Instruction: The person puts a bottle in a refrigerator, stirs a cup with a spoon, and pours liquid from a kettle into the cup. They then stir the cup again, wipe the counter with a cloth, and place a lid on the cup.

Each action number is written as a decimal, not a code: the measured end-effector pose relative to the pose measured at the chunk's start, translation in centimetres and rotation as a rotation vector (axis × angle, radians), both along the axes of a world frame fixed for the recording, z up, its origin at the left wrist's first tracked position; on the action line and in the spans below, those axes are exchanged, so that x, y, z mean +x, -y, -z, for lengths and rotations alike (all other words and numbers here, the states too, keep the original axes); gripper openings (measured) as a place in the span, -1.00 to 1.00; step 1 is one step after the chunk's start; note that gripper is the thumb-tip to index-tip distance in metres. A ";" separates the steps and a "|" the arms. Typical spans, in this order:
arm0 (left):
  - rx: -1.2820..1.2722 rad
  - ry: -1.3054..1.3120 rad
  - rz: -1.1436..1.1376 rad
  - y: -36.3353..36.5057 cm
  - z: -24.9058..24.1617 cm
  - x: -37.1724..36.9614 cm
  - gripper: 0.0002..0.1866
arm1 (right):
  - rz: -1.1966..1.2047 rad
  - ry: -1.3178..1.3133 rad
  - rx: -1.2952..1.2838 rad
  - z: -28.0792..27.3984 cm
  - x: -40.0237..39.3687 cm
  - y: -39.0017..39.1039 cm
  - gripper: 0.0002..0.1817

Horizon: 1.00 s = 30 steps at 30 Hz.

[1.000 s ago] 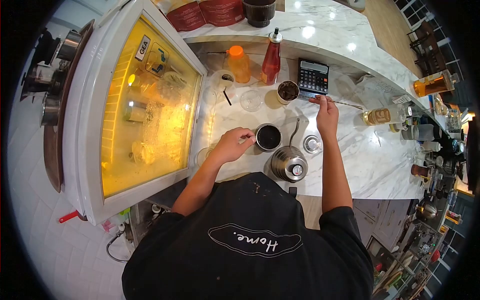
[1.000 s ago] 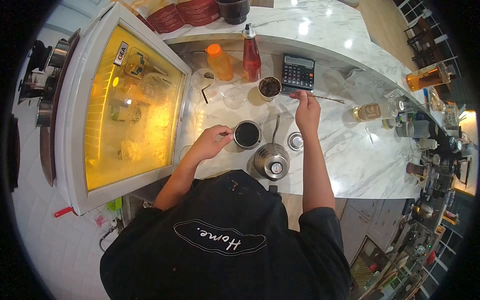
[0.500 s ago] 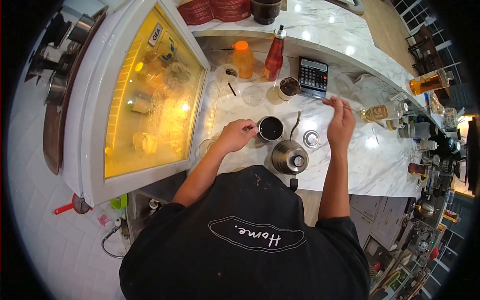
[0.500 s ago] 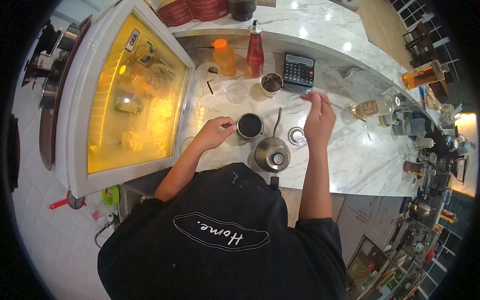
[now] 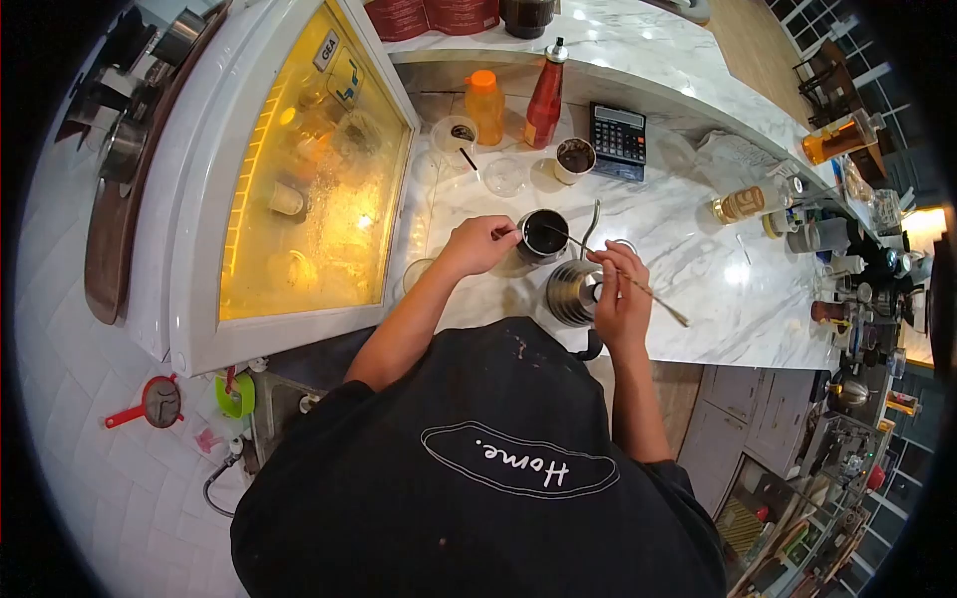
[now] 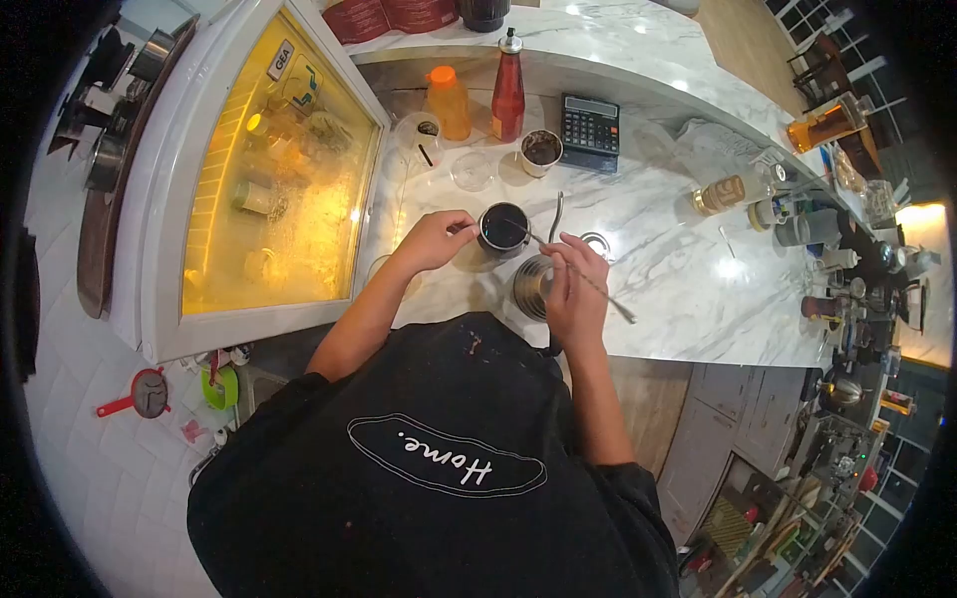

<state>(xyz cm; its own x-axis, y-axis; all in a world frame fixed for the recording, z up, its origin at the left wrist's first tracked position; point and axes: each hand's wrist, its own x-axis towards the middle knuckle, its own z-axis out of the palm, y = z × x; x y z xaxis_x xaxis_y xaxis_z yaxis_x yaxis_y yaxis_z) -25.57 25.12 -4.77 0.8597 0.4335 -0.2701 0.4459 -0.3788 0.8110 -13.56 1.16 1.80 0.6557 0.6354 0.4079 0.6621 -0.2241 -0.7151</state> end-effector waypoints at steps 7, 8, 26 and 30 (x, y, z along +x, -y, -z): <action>0.069 0.024 0.023 -0.4 -0.2 0.1 -0.68 | 0.012 0.137 -0.107 1.0 -2.6 0.2 -0.84; 0.074 0.026 0.019 -0.4 0.0 0.1 -0.68 | 0.014 0.140 -0.118 1.2 -2.8 0.3 -0.83; 0.118 0.024 -0.006 -0.5 0.4 0.5 -0.67 | 0.043 0.258 -0.075 2.4 -4.4 -0.6 -0.87; 0.132 0.000 -0.027 -0.5 0.6 0.5 -0.65 | 0.038 0.270 -0.083 2.8 -4.6 -0.5 -0.89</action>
<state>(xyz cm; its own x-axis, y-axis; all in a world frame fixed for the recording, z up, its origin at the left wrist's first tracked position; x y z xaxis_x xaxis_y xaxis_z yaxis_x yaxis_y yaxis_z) -25.11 25.57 -5.40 0.8469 0.4888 -0.2093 0.4578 -0.4702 0.7545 -18.12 1.61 -1.04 0.5542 0.6511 0.5186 0.8163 -0.3032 -0.4916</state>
